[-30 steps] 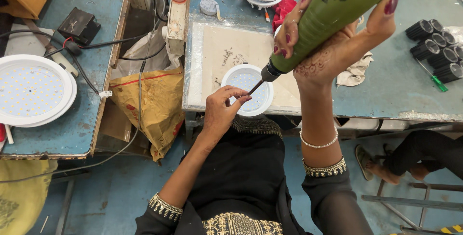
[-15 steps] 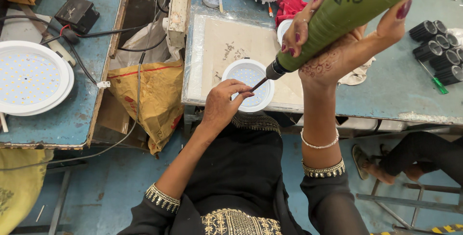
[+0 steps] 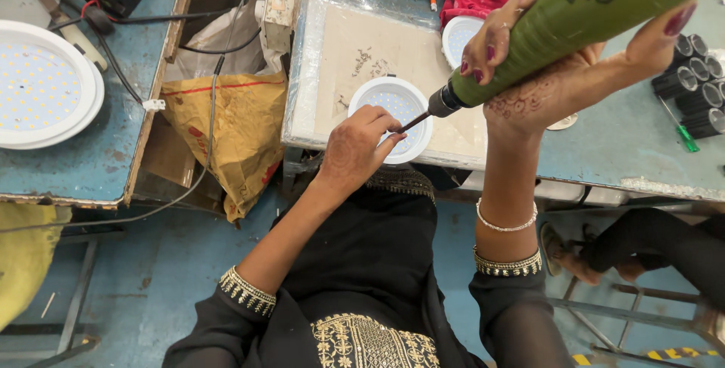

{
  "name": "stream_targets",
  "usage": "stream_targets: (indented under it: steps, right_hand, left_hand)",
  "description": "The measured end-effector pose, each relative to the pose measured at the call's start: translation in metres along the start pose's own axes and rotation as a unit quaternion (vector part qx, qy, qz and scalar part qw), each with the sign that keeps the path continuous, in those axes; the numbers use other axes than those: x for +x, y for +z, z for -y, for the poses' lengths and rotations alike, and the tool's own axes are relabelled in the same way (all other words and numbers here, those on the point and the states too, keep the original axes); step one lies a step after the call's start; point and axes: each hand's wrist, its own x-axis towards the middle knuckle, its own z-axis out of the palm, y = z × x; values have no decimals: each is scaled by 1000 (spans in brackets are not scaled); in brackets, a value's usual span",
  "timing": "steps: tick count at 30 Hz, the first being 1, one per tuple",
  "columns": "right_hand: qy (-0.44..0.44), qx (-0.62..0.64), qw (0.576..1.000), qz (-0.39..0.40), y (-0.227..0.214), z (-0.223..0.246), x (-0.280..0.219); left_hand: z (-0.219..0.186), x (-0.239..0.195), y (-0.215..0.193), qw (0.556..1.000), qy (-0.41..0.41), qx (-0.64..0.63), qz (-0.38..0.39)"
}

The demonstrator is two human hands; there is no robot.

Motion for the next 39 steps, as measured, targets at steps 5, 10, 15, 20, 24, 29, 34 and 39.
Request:
stream_targets:
  steps: [5,10,15,20,24,29,34,39]
  right_hand:
    - [-27,-37,999,6,-22,-7,-4]
    - [-41,-41,998,-12,-36,-17,-6]
    - [6,31,999,6,-51,-8,-3]
    - [-28,-7,996,86,-62,7,7]
    - [-11,51,994,98,-71,4,20]
    - [-64,-27,997,24,-64,-5,-6]
    - [-72,-31,997,18,-49,-6,-1]
    - [-52,-37,996,-64,-32,0,5]
  left_hand:
    - [-5,1,0,999,22,38,19]
    - [0,3,4,1000,-3,-9,17]
    - [14,3,9,990,20,-137,0]
    - [20,0,17,965,-104,-240,24]
    - [18,-3,21,966,-83,-245,-13]
    - [14,-5,27,973,-76,-208,-67]
    - [23,-9,29,978,-78,-183,-66]
    - [60,-6,25,988,-115,-2,-106]
